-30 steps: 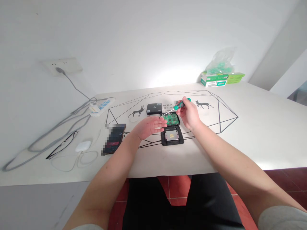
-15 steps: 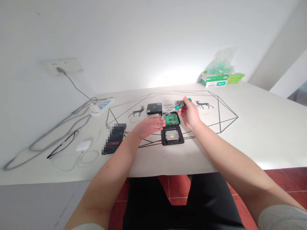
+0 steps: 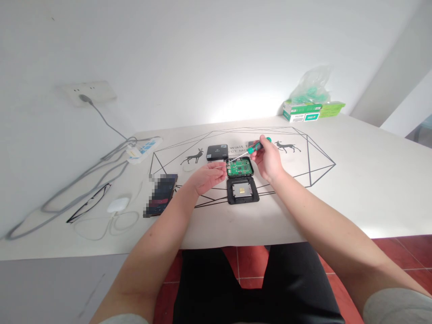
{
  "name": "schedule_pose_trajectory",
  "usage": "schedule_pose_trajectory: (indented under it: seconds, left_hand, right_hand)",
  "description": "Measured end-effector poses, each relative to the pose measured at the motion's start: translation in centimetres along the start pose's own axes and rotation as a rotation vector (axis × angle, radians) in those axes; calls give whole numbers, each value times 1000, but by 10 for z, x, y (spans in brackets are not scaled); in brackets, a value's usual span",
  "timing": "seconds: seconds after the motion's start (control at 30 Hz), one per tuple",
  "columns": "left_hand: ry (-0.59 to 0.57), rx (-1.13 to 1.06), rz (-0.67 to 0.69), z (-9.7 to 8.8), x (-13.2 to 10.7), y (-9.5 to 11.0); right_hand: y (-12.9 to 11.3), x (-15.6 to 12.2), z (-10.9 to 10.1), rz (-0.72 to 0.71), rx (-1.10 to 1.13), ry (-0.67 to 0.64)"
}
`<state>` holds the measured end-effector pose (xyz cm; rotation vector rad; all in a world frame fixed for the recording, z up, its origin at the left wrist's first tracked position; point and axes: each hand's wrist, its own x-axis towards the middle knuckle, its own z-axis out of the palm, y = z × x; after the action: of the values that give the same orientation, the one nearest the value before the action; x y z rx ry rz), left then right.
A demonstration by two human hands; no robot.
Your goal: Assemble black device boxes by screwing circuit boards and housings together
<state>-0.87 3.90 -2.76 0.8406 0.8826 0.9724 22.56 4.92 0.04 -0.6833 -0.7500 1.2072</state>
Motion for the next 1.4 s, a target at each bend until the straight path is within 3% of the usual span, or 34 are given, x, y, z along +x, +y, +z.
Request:
schedule_pose_trajectory:
  seconds: [0.17,0.5,0.77,0.9,1.1,1.4]
  left_hand:
    - [72,10,-1,-1,2,-2]
    - [90,52,3,-9,7,-4]
    - [105,66,19,-5,4,-3]
    - [58,93,14,1,-2,2]
    - [-129,156,-5,11,-13,10]
    - [-154,186,-10,13,-17,11]
  right_hand:
    - [1,1,-1,-4,12,-9]
    - [1,1,-1,-9,3,-8]
    - [1,1,-1,-9,-17,-12]
    - [1,-1,1,-12,-22,-14]
    - [6,-3,2,6,-20,-26]
    - [6,-4,3,11,-14,-36]
